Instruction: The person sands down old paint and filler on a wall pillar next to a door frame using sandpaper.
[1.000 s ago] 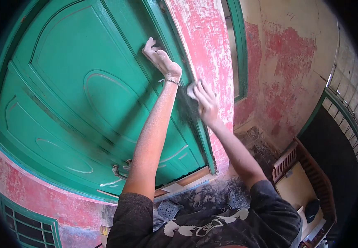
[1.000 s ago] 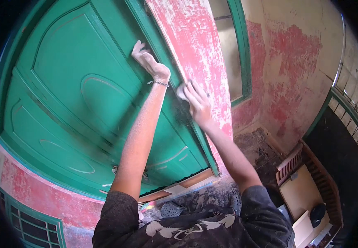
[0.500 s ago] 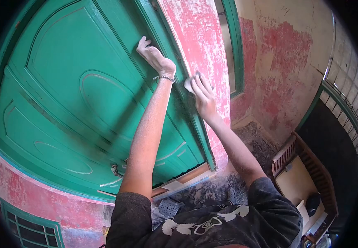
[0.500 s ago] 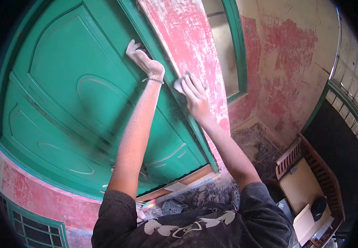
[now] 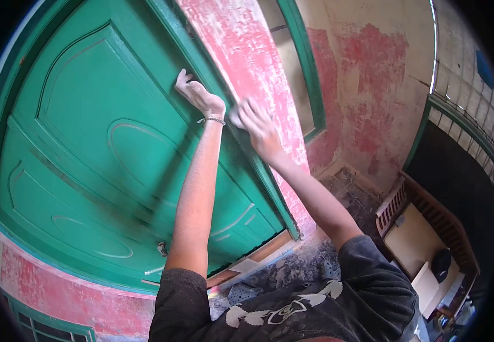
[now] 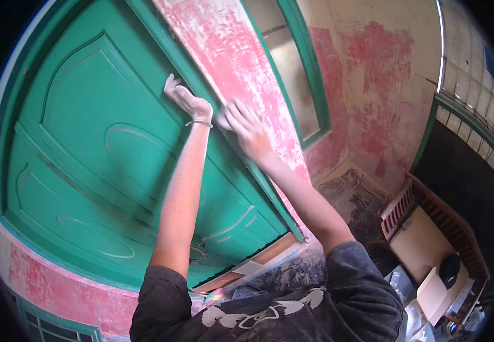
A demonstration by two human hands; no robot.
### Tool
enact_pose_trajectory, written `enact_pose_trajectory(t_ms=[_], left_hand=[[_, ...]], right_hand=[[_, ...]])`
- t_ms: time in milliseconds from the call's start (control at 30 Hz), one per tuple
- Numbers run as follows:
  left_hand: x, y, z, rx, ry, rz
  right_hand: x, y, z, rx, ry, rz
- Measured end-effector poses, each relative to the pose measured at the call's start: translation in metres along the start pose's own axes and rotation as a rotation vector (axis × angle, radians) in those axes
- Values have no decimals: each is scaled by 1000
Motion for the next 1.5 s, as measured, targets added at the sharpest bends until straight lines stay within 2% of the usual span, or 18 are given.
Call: enact_pose_trajectory(t_ms=[167,200,233,300,333,433,467,500,533,567,600,667,800,933,1200,1400,1467,1500], left_hand=[[2,3,18,165,-94,-3],[2,2,19,167,-89,-8],[2,2,19,211,-115,-6],[2,4,30,298,-147,-3],[1,5,31,317,-119,-15],[0,2,27,358,-14,-57],[-1,0,27,399,-2,-66],[-1,0,25,443,10,-74],[-2,-2,14,476,35,-134],[-4,-2,13,517,-20,-129],[-5,0,14,560,-70,-132],[-9,3,17,607,-71,-192],[-12,10,18,638,-149,-277],[-3,17,25,653,-98,-414],[-1,18,24,657,-150,-426],[-24,10,21,559,16,-293],[-39,10,23,557,-43,-215],[-47,11,24,549,-88,-182]], right_hand=[[-262,77,10,-149,-398,-539],[-361,84,38,-299,-506,-718],[-396,114,29,-124,-957,-916],[-438,159,10,-169,-1031,-789],[-446,187,-4,-109,-1058,-433],[-494,262,-39,-278,-1480,-77],[-505,286,-59,-112,-1722,56],[-626,293,-32,86,-1792,276],[-562,306,-85,428,-1990,641],[-572,317,-97,725,-1955,846],[-565,333,-113,627,-1990,899],[-594,351,-122,783,-1985,1097],[-580,374,-121,867,-1886,1239],[-572,370,-107,929,-1798,1198],[-528,304,-97,1104,-1797,992],[-404,224,-54,1300,-1724,813],[-344,198,-36,1191,-1722,717],[-333,179,-10,1274,-1602,631]])
Point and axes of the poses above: each hand's wrist, its own x-axis towards the middle knuckle, its own y-axis out of the back of the hand, z = x × y, the point moved 6 cm from there along x, towards the middle knuckle, and after that the axes turned 8 degrees about x, right-handed, at the moved point
